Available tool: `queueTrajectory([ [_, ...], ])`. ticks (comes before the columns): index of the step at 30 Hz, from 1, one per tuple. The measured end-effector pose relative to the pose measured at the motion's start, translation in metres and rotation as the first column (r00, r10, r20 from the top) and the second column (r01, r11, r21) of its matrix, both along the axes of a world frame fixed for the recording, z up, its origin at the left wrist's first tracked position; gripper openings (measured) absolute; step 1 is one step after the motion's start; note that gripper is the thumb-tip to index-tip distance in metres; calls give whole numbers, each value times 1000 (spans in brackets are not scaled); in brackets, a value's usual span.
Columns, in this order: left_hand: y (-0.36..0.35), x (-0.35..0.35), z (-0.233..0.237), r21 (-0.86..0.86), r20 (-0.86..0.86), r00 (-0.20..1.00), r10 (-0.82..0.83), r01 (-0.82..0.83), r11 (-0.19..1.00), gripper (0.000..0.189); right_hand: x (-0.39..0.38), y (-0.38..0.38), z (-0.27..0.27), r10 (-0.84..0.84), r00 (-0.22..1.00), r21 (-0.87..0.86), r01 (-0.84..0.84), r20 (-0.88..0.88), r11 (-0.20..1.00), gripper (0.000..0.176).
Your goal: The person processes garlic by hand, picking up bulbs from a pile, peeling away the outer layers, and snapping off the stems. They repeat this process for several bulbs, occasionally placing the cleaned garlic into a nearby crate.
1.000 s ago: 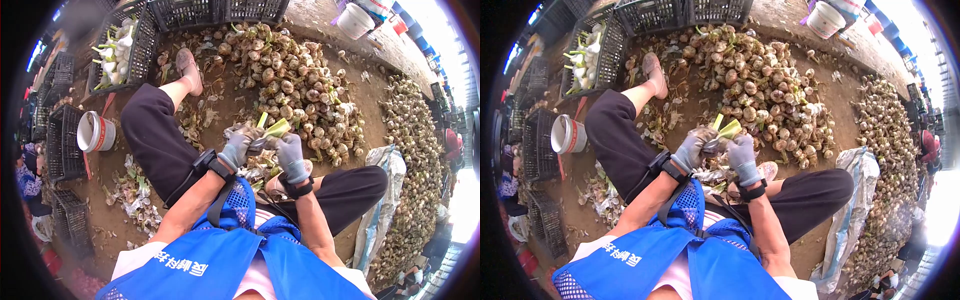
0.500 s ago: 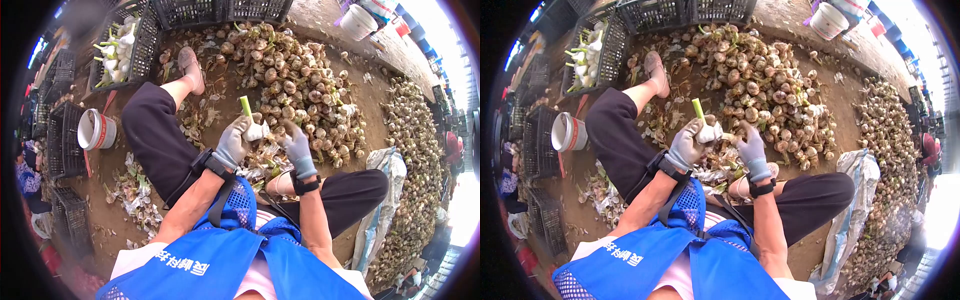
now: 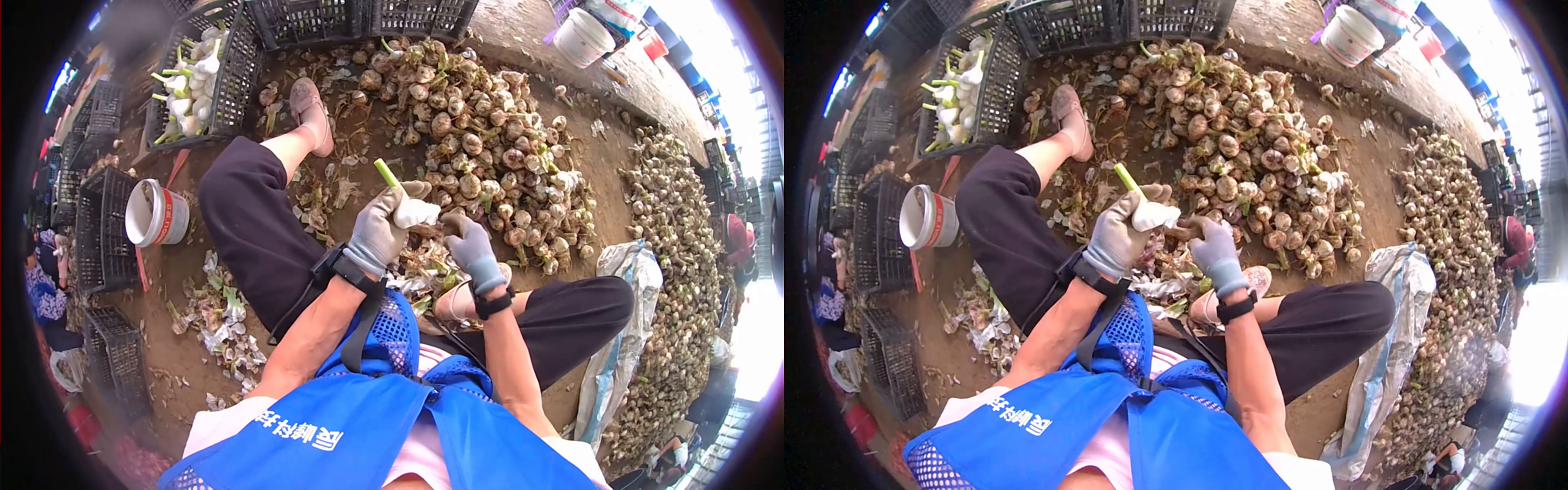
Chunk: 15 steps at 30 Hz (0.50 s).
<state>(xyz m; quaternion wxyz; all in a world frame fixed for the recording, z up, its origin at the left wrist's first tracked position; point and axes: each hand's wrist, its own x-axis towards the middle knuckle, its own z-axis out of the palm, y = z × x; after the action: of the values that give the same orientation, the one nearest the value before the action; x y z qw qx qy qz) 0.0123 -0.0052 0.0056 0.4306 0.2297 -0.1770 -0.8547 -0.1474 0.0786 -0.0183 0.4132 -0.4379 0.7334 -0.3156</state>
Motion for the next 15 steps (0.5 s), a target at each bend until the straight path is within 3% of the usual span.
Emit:
queueTrajectory([
  [1, -1, 2, 1, -56, 44, 997, -67, 70, 996, 31, 4, 1, 20, 27, 948, -94, -60, -316, 994, 44],
  [2, -2, 4, 2, -107, 93, 987, -131, 141, 984, 33, 9, 1, 40, 21, 801, -163, -147, -599, 976, 54],
  [3, 1, 2, 7, -88, 119, 986, -115, 126, 988, 37, 17, -3, 62, 35, 753, -172, -195, -657, 966, 66],
  [4, 1, -1, 4, -84, 118, 985, -129, 140, 987, 37, 27, -10, 75, 11, 714, -218, -228, -700, 949, 47],
  [6, -1, -4, -3, 118, -66, 984, -165, 172, 978, 34, 46, -14, 60, 104, 573, -75, -279, -813, 957, 23],
  [7, -3, -4, -3, 217, -64, 996, -58, 71, 974, 34, 50, -11, 41, 35, 579, -166, -291, -815, 942, 8],
  [8, -5, -2, -9, 362, -220, 975, 37, 46, 931, 35, 53, -7, 26, 172, 560, -28, -331, -810, 943, 9],
  [9, -9, -1, -6, 402, -217, 974, 61, 33, 915, 35, 57, -3, 14, 478, 615, 320, -356, -627, 878, 14],
  [10, -12, -2, -5, 445, -215, 973, 82, 22, 895, 36, 57, 2, 10, 637, 685, 529, -415, -354, 740, 18],
  [12, -15, -4, -12, 465, -262, 959, 106, 29, 885, 35, 55, 12, 13, 644, 722, 539, -447, -254, 714, 25],
  [14, -22, -9, -34, 626, -197, 939, 281, -100, 773, 32, 43, 5, 13, 365, 833, 213, -301, -415, 929, 41],
  [15, -19, -6, -46, 458, -85, 992, 89, -41, 888, 29, 34, 2, 5, 160, 936, -187, -226, -312, 956, 57],
])
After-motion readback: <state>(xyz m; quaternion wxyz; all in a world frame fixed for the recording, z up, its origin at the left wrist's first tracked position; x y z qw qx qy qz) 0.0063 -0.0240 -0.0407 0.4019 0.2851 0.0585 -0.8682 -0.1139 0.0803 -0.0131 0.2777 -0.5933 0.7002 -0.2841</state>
